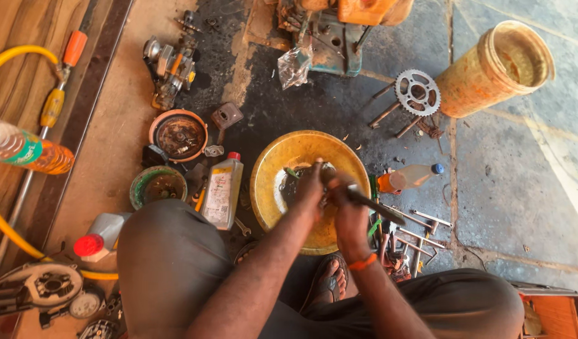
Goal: The person sits on the floor of a repair workshop with a yellow basin and scrubs a metal engine cover part with a brush. They pour liquid from a plastic bottle over the part and continue scrubbing and wiping it inside the basin.
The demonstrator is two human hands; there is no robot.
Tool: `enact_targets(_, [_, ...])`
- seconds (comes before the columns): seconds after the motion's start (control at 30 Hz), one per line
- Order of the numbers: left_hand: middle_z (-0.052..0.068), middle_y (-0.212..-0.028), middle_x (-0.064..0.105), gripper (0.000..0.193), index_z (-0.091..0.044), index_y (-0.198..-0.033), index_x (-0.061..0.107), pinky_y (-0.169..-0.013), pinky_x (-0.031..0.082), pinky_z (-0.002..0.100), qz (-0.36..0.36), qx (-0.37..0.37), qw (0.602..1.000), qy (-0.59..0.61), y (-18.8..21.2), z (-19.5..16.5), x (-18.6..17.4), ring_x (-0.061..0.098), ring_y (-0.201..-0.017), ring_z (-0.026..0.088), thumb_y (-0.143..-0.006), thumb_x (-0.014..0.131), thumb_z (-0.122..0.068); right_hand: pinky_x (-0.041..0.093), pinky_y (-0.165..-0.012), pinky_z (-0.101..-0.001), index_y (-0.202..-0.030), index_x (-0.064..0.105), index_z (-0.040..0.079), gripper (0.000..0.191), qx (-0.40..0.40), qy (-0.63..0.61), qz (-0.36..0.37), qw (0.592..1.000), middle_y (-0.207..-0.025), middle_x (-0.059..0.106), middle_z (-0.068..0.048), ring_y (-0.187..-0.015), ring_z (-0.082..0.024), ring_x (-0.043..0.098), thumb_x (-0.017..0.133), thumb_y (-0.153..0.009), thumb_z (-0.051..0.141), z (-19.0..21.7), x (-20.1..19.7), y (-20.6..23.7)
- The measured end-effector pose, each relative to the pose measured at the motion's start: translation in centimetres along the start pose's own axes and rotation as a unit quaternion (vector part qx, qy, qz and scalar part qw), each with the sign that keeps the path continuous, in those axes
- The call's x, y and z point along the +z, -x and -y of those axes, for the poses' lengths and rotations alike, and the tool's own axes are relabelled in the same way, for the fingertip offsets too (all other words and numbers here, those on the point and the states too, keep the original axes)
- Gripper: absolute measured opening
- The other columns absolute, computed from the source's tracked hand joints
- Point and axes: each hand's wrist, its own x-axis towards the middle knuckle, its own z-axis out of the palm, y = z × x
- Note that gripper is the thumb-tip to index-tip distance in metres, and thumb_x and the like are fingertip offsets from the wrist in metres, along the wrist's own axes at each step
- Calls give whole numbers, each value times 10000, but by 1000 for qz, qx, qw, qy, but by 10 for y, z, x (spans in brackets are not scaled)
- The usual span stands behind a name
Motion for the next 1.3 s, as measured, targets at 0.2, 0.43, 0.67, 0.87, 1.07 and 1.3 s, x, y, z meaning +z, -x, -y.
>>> enact_targets(0.2, [88, -1076, 679, 441, -181, -1294, 591, -733, 590, 532, -63, -59, 995, -51, -10, -13, -8, 685, -900, 275, -961, 652, -464, 549, -904, -432, -1246, 690, 136, 448, -313, 449, 286, 787, -1168, 759, -88, -1031, -309, 682, 661, -808, 48, 73, -36, -4])
enact_targets(0.43, [102, -1015, 701, 226, -102, -1155, 654, -839, 617, 557, 203, -176, 959, 92, -40, 8, -18, 674, -947, 261, -1044, 625, -296, 522, -932, -435, -1294, 662, 82, 477, -484, 492, 284, 666, -1324, 665, -111, -1115, -333, 645, 688, -822, 139, 80, -40, -18])
enact_targets(0.67, [63, -927, 689, 273, -83, -1056, 679, -607, 565, 405, -18, 107, 990, -89, -23, 11, 2, 654, -783, 190, -996, 635, -345, 581, -815, -400, -1102, 728, 92, 208, -319, 445, 147, 824, -1118, 749, -107, -916, -306, 728, 669, -903, 78, 5, -50, -11])
enact_targets(0.87, [29, -946, 683, 290, -164, -1069, 636, -605, 603, 402, 28, 74, 993, -93, 1, 9, 9, 678, -802, 183, -966, 575, -428, 572, -783, -400, -1157, 709, 72, 226, -128, 247, 58, 959, -990, 767, -132, -856, -312, 752, 635, -948, 31, 2, -38, -27])
enact_targets(1.07, [77, -1001, 667, 432, -188, -1103, 624, -620, 608, 438, 108, -127, 979, -115, -35, 8, -18, 681, -818, 229, -994, 472, -576, 555, -929, -401, -1268, 678, 100, 360, -271, 336, 258, 865, -1217, 719, -151, -1114, -337, 701, 653, -916, 31, 55, -42, -8])
enact_targets(1.3, [49, -912, 701, 448, -182, -1117, 649, -660, 631, 444, 169, -117, 973, -102, -42, 16, -18, 704, -778, 208, -1011, 448, -568, 579, -851, -401, -1270, 666, 104, 365, -233, 370, 179, 881, -1150, 740, -148, -1030, -347, 733, 635, -917, 19, 64, -47, -7])
